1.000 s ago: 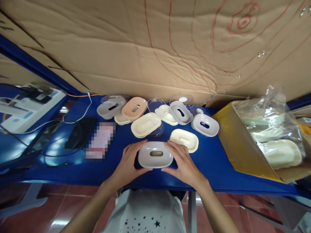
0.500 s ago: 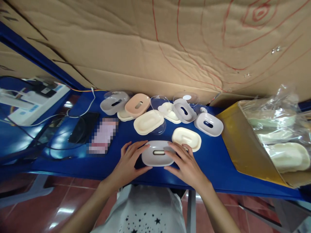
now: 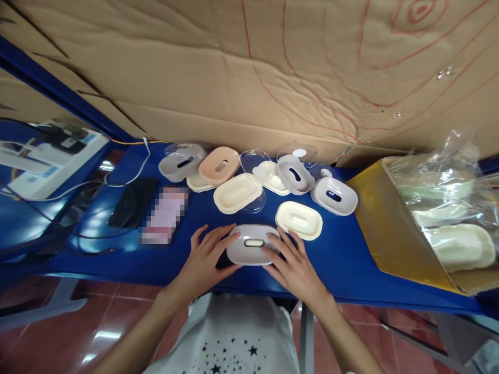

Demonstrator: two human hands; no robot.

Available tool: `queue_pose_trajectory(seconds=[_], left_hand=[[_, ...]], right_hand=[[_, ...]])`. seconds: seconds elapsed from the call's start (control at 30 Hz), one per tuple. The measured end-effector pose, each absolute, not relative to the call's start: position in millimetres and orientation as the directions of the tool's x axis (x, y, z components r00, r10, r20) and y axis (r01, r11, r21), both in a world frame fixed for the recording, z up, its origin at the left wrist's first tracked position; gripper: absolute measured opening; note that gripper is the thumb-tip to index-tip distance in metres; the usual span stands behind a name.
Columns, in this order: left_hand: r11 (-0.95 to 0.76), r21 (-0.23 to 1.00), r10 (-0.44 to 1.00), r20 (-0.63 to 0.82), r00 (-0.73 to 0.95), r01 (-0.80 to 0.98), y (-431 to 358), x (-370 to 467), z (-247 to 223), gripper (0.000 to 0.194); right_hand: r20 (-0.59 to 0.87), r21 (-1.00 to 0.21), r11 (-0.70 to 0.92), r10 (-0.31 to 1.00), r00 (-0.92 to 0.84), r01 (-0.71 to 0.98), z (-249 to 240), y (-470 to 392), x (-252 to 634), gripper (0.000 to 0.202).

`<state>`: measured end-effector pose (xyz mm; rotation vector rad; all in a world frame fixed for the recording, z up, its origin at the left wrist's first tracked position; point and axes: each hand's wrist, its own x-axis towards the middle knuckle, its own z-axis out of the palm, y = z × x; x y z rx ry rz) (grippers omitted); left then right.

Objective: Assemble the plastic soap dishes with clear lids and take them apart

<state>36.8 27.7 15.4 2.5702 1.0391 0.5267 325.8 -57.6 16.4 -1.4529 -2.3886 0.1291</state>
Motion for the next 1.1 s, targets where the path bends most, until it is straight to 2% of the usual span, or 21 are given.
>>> queue_pose_trajectory(seconds=[0.3,0.4,0.53,0.7,0.83,1.0,1.1], left_hand=[[-0.674,0.422,0.721,0.197,0.664,0.607,28,36,10,0.062],[-0.678,0.411,0.720,0.203,0.664,0.609,29,34,11,0.059],[-0.666,0.400,0.731,0.186,0.656,0.629,35,19,15,0.057],[-0.612,0.383,0.777,0.128,0.617,0.692,41,0,20,0.072],[-0.604,0.393,0.777,0.101,0.621,0.693,39,5,22,0.083],[-0.646,0.342,0.758,0.177,0.628,0.683,42,16,16,0.060],[-0.652,0.322,0.755,0.194,0.626,0.687,44,18,13,0.062]], right_hand=[[0.251,-0.262,0.478,0.872,-0.419,0.838,14,-54,322,0.035],[0.235,-0.274,0.474,0.877,-0.420,0.837,19,-53,328,0.040],[0.298,-0.291,0.386,0.906,-0.300,0.875,31,-48,353,0.048],[0.319,-0.254,0.232,0.937,-0.145,0.939,33,-42,384,0.043],[0.285,-0.250,0.188,0.952,-0.114,0.950,21,-43,390,0.043],[0.302,-0.231,0.236,0.940,-0.161,0.944,32,-25,385,0.041],[0.337,-0.161,0.202,0.931,-0.138,0.966,48,8,381,0.045]])
